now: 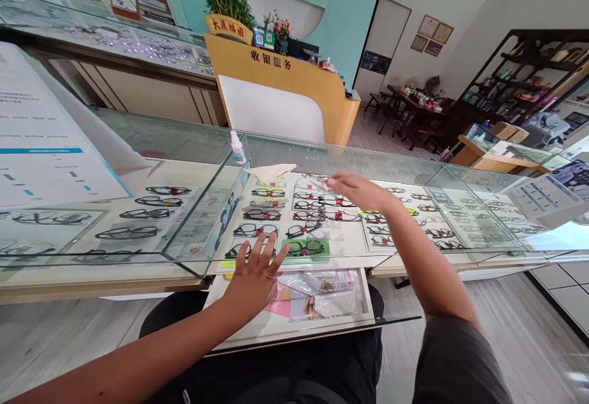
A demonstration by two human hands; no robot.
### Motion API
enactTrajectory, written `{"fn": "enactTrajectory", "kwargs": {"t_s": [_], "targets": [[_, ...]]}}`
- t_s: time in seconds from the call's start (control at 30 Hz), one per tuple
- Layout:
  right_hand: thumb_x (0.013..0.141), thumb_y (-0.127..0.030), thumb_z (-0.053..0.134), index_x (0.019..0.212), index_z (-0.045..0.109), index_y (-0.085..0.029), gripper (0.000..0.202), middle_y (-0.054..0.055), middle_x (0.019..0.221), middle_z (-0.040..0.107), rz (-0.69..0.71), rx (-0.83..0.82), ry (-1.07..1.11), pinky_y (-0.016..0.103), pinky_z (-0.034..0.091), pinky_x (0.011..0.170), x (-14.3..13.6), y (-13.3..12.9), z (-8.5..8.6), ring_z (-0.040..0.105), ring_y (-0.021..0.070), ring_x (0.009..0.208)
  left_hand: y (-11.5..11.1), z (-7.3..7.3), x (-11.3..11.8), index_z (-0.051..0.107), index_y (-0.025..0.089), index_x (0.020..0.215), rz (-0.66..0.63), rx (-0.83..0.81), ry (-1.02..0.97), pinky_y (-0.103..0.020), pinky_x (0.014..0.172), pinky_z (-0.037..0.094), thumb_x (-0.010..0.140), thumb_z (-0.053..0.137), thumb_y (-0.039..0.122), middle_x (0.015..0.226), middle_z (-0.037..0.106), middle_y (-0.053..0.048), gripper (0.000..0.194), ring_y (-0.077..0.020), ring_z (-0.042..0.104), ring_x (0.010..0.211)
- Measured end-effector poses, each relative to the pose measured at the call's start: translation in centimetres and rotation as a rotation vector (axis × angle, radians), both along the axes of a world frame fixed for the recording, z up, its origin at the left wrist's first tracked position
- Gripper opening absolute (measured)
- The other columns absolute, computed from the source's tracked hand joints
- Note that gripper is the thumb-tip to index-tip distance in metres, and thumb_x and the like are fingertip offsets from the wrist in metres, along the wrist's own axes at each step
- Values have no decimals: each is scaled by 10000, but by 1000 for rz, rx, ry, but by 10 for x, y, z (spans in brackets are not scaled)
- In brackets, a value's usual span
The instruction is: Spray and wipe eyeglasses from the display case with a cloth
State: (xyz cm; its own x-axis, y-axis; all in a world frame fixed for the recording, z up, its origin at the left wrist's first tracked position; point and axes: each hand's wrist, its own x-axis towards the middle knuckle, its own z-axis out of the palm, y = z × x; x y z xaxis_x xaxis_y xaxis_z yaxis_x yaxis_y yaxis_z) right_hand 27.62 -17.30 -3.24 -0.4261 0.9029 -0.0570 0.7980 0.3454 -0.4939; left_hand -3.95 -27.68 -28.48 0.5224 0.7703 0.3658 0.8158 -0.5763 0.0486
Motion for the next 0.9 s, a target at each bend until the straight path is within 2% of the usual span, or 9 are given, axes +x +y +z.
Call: {"fn": "enactTrajectory", "kwargs": {"t_s": [0.1,0.17,0.27,0.37,0.47,0.57,0.7,0.8,0.9], "targets": [[1113,-726,395,1321,820,-249,672,61,1381,791,195,-450,112,395,508,1208,-8,-60,18,720,249,1301,-1,0,1,75,353,1818,2,-12,1,-734,1362,14,991,683,278,1840,307,-207,1029,-465,278,1710],[1046,-747,555,1262,853,-255,614,75,1338,808,217,-652,91,395,545,1161,-18,-91,11,741,274,1262,-2,2,1,67,354,1818,3,-8,4,-736,1362,31,993,674,262,1842,302,-206,1029,-460,272,1712],[1075,-738,464,1298,845,-243,663,131,1445,755,302,-757,-84,458,494,1250,-29,-119,-23,698,321,1378,-3,6,0,17,343,1819,-2,-3,5,-741,1364,36,994,663,244,1848,278,-212,1053,-455,249,1721],[1065,-783,368,1592,642,-116,893,258,1665,568,225,-690,-336,599,392,1332,-26,-130,-72,473,443,1616,-5,12,-1,-53,315,1814,-17,6,10,-745,1363,29,984,669,235,1848,261,-235,1103,-464,252,1718],[1051,-800,348,1727,395,0,1048,298,1816,319,70,-504,-453,626,179,1415,-15,-126,-123,141,486,1745,-5,14,-1,-78,278,1812,-37,31,11,-747,1361,31,961,692,229,1837,273,-262,1148,-471,255,1715],[1048,-777,390,1740,286,68,1097,274,1864,137,-68,-324,-572,575,86,1438,-1,-107,-174,41,465,1759,-3,13,-1,-10,245,1820,-50,89,1,-735,1365,32,928,718,220,1822,306,-271,1151,-458,208,1732],[1055,-702,466,1738,284,73,1049,252,1861,178,-238,-104,-693,546,51,1443,12,-65,-226,96,450,1758,0,8,0,93,208,1819,-48,193,-13,-716,1374,30,891,728,179,1804,345,-270,1125,-420,71,1762],[1112,-621,391,1714,343,82,927,289,1829,278,-297,-27,-684,575,89,1429,17,-32,-247,140,449,1750,2,6,0,114,207,1817,-56,233,-25,-710,1377,13,863,746,180,1809,330,-266,1145,-394,-39,1769],[1162,-511,345,1665,466,29,748,313,1754,428,-323,32,-660,607,207,1396,16,-6,-259,331,431,1689,2,6,0,89,214,1819,-66,228,-24,-710,1376,-11,832,754,165,1811,316,-265,1191,-377,-94,1767]]}}
